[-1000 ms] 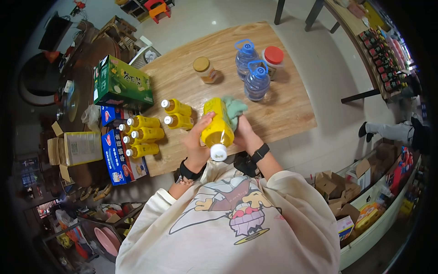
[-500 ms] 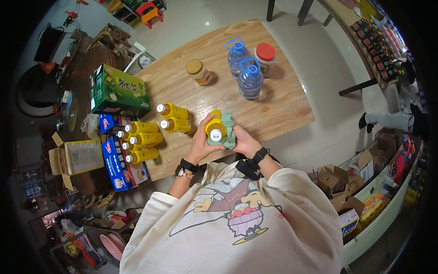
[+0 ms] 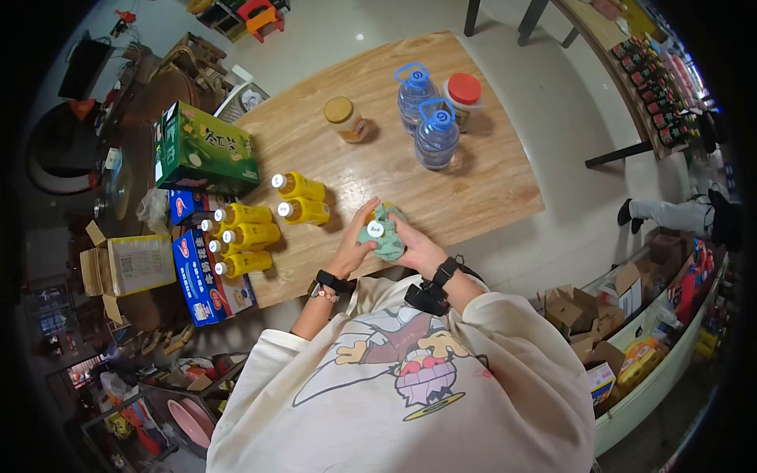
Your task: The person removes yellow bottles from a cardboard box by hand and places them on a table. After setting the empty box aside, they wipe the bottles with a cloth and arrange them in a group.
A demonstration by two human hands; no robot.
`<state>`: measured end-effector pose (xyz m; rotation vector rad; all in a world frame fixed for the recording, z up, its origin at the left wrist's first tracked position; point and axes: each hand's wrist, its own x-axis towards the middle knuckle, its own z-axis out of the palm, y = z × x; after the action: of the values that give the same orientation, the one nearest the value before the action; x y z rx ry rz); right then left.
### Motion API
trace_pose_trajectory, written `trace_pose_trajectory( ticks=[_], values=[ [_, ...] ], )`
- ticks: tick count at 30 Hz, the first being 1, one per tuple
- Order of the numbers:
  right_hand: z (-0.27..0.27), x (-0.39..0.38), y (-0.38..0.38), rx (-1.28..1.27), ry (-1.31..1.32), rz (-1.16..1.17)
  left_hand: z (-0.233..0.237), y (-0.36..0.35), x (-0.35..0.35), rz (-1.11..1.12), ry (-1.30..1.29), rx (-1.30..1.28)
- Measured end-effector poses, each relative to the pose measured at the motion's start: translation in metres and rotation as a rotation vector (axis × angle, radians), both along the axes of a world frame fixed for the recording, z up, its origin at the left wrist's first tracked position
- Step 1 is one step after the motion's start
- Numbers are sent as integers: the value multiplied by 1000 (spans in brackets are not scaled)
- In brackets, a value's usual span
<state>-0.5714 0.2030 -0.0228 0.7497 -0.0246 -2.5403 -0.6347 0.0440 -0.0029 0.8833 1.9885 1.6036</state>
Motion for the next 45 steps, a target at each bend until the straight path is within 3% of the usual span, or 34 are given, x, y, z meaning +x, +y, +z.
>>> trace_pose_trajectory(
  ticks=[4,6,10,12,13,17,24,28,30,32,34,36,38,40,41,43,45],
  values=[
    [0,3,4,-21,8,53,-2,-7,1,-31,-70,66],
    [-2,4,5,-10,74,81,-2,-20,-5,-118,-373,120],
    [7,5,10,98,-42,104,-10,-42,-12,-57,-615,98],
    [7,5,15,99,16,287,-14,-42,-3,-59,218,-242],
    [7,6,13,96,16,291,-6,-32,6,48,328,-271],
    [21,-1,7,275,95,498,-11,-18,15,309,492,-202],
    [50,-3,6,500,138,834,-12,-35,32,263,548,-406],
    [53,-7,4,593,240,889,-16,-33,43,384,538,-401],
    [52,-14,5,745,518,993,-24,-39,46,417,556,-424],
    [55,-21,7,838,586,1057,-33,-46,46,453,610,-491],
    [77,-29,12,1034,820,1284,-47,-65,49,509,570,-498],
    [91,-34,21,970,728,1142,-55,-83,44,566,544,-493],
    [99,-33,31,891,633,1012,-58,-101,47,713,123,-268],
    [100,-32,46,604,375,581,-76,-114,41,756,73,-228],
    [91,-31,55,602,380,593,-73,-114,36,767,38,-232],
    [66,-26,63,173,243,235,-84,-118,25,776,-69,-180],
    [54,-24,55,130,369,126,-107,-121,19,817,-64,-125]
  ],
)
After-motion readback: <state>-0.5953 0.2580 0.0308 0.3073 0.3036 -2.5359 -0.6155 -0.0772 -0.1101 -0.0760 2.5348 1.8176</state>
